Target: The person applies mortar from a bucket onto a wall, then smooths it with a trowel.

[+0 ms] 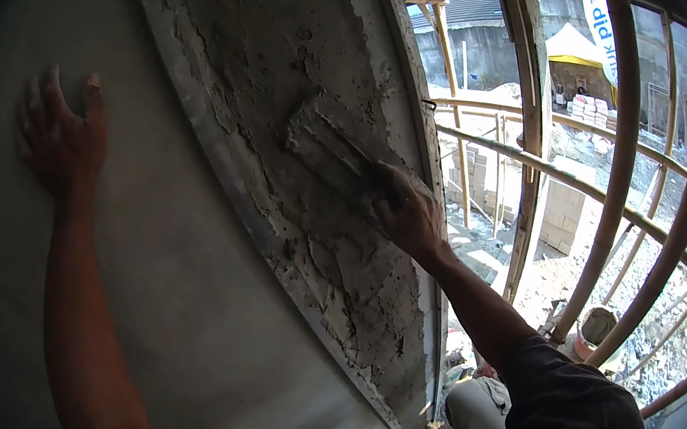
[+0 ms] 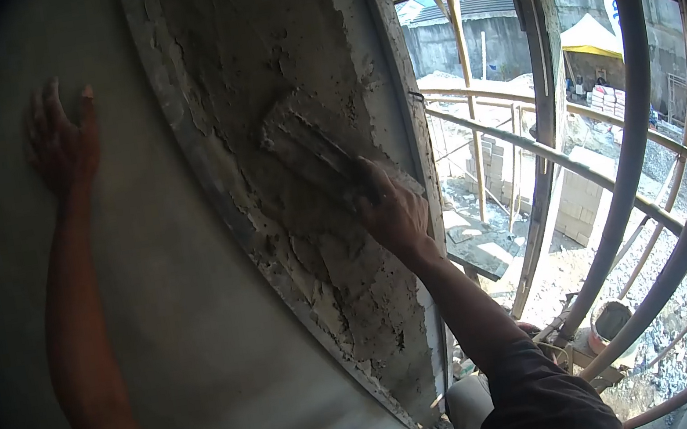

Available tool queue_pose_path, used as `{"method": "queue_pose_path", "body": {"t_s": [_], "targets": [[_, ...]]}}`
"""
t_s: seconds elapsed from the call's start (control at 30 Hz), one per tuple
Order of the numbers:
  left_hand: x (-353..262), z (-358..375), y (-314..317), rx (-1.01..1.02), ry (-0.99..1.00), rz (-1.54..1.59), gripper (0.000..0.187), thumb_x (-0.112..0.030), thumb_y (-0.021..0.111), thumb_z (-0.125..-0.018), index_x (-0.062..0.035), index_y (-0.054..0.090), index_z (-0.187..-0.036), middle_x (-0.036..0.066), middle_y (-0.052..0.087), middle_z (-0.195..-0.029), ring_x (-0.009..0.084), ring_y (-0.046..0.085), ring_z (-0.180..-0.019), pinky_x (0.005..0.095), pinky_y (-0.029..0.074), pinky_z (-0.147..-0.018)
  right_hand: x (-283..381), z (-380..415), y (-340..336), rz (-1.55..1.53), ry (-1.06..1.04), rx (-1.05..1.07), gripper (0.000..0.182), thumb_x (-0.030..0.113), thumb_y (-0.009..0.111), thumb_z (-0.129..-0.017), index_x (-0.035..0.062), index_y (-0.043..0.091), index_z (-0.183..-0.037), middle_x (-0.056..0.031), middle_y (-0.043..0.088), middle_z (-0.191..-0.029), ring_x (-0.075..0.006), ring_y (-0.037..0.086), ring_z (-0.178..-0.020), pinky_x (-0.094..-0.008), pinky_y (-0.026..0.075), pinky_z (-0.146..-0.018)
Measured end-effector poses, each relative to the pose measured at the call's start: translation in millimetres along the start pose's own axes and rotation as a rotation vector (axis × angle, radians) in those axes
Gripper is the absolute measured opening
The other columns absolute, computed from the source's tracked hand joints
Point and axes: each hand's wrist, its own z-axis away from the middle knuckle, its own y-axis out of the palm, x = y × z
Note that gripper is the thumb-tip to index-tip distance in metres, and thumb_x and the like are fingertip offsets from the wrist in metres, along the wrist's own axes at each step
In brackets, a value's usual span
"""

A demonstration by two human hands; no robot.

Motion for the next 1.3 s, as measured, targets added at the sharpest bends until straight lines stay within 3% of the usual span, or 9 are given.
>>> {"method": "queue_pose_path", "body": {"t_s": [0.13,0.47,0.67,0.77,0.97,1.07,1.17,1.27,1.3], "targets": [[0,0,1,0.012,0.003,-0.033,0.070,-0.067,0.043,-0.099,-0.0246,0.038,-0.155,0.010,0.035,-0.162,0.0291,0.028,-0.151,0.0521,0.022,-0.121,48,-37,-16,0.146,0.007,-0.032,0.053,0.034,0.065,-0.090,0.0313,0.056,-0.142,-0.0091,0.071,-0.123,-0.0346,0.070,-0.106,-0.0443,0.056,-0.089],[7,1,11,-0.034,0.026,0.020,0.072,-0.069,0.044,-0.098,-0.0255,0.037,-0.156,0.010,0.032,-0.163,0.0299,0.026,-0.152,0.0534,0.021,-0.121,99,-113,-25,0.160,-0.071,-0.275,0.051,0.038,0.063,-0.089,0.0265,0.058,-0.139,-0.0138,0.073,-0.115,-0.0367,0.070,-0.104,-0.0473,0.055,-0.090],[3,0,7,-0.001,-0.003,-0.046,0.073,-0.069,0.043,-0.098,-0.0257,0.036,-0.156,0.010,0.033,-0.162,0.0295,0.027,-0.152,0.0538,0.022,-0.121,133,-162,-43,0.150,-0.167,-0.305,0.049,0.041,0.060,-0.090,0.0234,0.061,-0.135,-0.0149,0.073,-0.115,-0.0387,0.069,-0.107,-0.0501,0.052,-0.094],[3,0,5,0.032,-0.003,-0.074,0.073,-0.069,0.043,-0.098,-0.0255,0.036,-0.156,0.010,0.034,-0.162,0.0299,0.028,-0.151,0.0541,0.023,-0.120,144,-193,-54,0.148,-0.109,-0.255,0.053,0.047,0.062,-0.090,0.0260,0.062,-0.138,-0.0156,0.071,-0.123,-0.0357,0.065,-0.118,-0.0473,0.050,-0.100],[1,-1,-3,0.056,-0.010,-0.038,0.071,-0.067,0.045,-0.098,-0.0250,0.037,-0.155,0.011,0.035,-0.161,0.0305,0.030,-0.150,0.0547,0.025,-0.119,153,-255,-70,0.095,-0.211,-0.305,0.056,0.048,0.064,-0.087,0.0201,0.064,-0.136,-0.0174,0.070,-0.124,-0.0353,0.063,-0.121,-0.0471,0.049,-0.102],[0,0,-2,0.033,-0.009,0.009,0.070,-0.066,0.047,-0.098,-0.0252,0.038,-0.155,0.011,0.035,-0.161,0.0305,0.031,-0.150,0.0547,0.025,-0.119,133,-269,-65,0.063,-0.164,-0.304,0.054,0.044,0.065,-0.088,0.0144,0.066,-0.133,-0.0190,0.069,-0.125,-0.0350,0.064,-0.121,-0.0452,0.049,-0.102],[0,-1,-5,-0.007,-0.003,0.052,0.069,-0.064,0.048,-0.099,-0.0251,0.038,-0.155,0.011,0.036,-0.161,0.0304,0.031,-0.150,0.0547,0.026,-0.119,90,-242,-42,-0.092,-0.145,-0.289,0.053,0.039,0.065,-0.089,0.0049,0.066,-0.130,-0.0213,0.068,-0.126,-0.0348,0.066,-0.119,-0.0417,0.050,-0.103],[-5,1,-10,0.007,-0.019,0.058,0.069,-0.063,0.048,-0.099,-0.0244,0.038,-0.155,0.011,0.035,-0.161,0.0306,0.030,-0.150,0.0548,0.026,-0.119,60,-142,-25,-0.230,-0.047,-0.224,0.052,0.033,0.065,-0.093,0.0019,0.061,-0.134,-0.0210,0.070,-0.122,-0.0321,0.067,-0.118,-0.0379,0.051,-0.101],[-5,0,-11,0.014,-0.026,0.049,0.069,-0.063,0.048,-0.099,-0.0241,0.038,-0.155,0.012,0.035,-0.161,0.0307,0.030,-0.150,0.0548,0.025,-0.119,35,-111,-11,-0.346,-0.004,-0.171,0.053,0.031,0.066,-0.094,0.0019,0.057,-0.137,-0.0244,0.068,-0.123,-0.0373,0.066,-0.117,-0.0432,0.051,-0.099]]}}
